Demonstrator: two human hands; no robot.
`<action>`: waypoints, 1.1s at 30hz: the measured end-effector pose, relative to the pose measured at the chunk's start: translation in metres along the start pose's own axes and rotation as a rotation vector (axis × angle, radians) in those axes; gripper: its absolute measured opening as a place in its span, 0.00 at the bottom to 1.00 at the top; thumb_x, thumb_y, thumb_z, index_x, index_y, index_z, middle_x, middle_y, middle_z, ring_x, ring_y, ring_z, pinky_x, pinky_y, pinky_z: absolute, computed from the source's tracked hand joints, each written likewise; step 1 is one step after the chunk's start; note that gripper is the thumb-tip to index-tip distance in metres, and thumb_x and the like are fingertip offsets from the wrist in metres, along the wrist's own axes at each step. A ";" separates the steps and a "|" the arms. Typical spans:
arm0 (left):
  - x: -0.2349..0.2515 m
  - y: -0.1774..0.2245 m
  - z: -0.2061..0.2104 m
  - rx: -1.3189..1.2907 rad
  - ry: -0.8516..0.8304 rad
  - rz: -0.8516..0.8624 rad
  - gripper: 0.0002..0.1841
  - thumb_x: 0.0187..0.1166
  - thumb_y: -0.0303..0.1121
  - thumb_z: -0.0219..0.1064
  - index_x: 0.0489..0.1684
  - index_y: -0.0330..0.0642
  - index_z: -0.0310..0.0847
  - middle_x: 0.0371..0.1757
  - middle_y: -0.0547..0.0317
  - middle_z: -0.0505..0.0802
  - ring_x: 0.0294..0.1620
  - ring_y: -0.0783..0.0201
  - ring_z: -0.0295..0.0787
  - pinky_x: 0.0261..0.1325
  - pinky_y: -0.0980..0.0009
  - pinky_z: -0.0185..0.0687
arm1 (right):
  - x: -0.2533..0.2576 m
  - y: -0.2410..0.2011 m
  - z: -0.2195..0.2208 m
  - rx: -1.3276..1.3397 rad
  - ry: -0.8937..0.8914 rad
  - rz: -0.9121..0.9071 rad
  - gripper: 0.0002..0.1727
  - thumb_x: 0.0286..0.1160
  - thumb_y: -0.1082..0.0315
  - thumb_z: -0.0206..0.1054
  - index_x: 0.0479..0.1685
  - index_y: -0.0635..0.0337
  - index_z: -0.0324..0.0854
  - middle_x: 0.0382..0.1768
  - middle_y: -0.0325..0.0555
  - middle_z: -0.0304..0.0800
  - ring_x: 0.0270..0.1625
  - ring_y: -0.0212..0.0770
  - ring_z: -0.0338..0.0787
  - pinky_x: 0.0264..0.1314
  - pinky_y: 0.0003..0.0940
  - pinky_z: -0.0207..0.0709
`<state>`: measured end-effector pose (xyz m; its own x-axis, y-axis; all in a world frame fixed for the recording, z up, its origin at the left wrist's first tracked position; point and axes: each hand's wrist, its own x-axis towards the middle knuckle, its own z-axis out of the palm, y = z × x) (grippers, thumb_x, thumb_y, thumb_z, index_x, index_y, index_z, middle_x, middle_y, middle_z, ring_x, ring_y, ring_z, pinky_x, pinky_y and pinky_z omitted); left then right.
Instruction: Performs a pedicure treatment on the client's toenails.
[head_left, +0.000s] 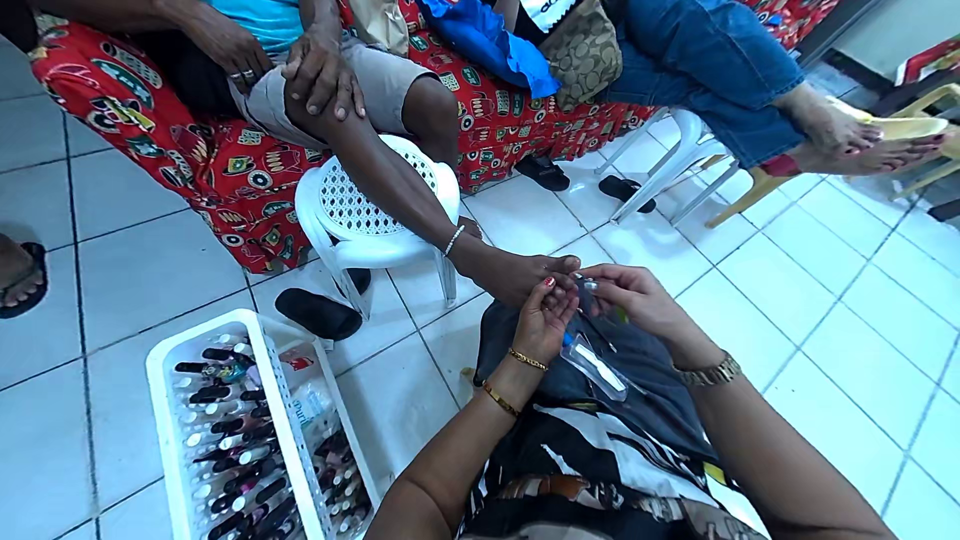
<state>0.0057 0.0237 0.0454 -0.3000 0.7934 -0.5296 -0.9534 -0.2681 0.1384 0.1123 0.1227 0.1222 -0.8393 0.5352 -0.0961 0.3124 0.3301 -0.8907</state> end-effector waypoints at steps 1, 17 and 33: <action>0.000 -0.001 0.001 -0.019 0.014 -0.004 0.10 0.89 0.33 0.57 0.34 0.42 0.77 0.35 0.54 0.91 0.41 0.58 0.94 0.54 0.65 0.90 | -0.004 0.002 -0.004 -0.115 0.045 0.002 0.15 0.83 0.75 0.56 0.58 0.66 0.86 0.22 0.35 0.86 0.22 0.25 0.82 0.32 0.24 0.81; -0.001 0.002 0.006 -0.029 0.016 0.001 0.13 0.88 0.31 0.55 0.28 0.44 0.76 0.27 0.58 0.88 0.33 0.62 0.92 0.50 0.69 0.90 | -0.019 0.006 0.015 -0.318 0.150 -0.023 0.17 0.84 0.70 0.56 0.59 0.64 0.89 0.24 0.43 0.86 0.24 0.31 0.83 0.33 0.30 0.80; 0.002 0.002 0.001 0.037 -0.031 0.021 0.17 0.89 0.34 0.50 0.26 0.45 0.78 0.25 0.60 0.88 0.29 0.63 0.90 0.44 0.69 0.90 | -0.020 0.010 0.035 -0.337 0.264 -0.052 0.15 0.83 0.71 0.60 0.56 0.62 0.92 0.34 0.53 0.94 0.35 0.47 0.93 0.47 0.49 0.85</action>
<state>0.0036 0.0250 0.0453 -0.3202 0.8046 -0.5001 -0.9473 -0.2651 0.1799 0.1167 0.0880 0.0993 -0.7290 0.6770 0.1011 0.4374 0.5743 -0.6920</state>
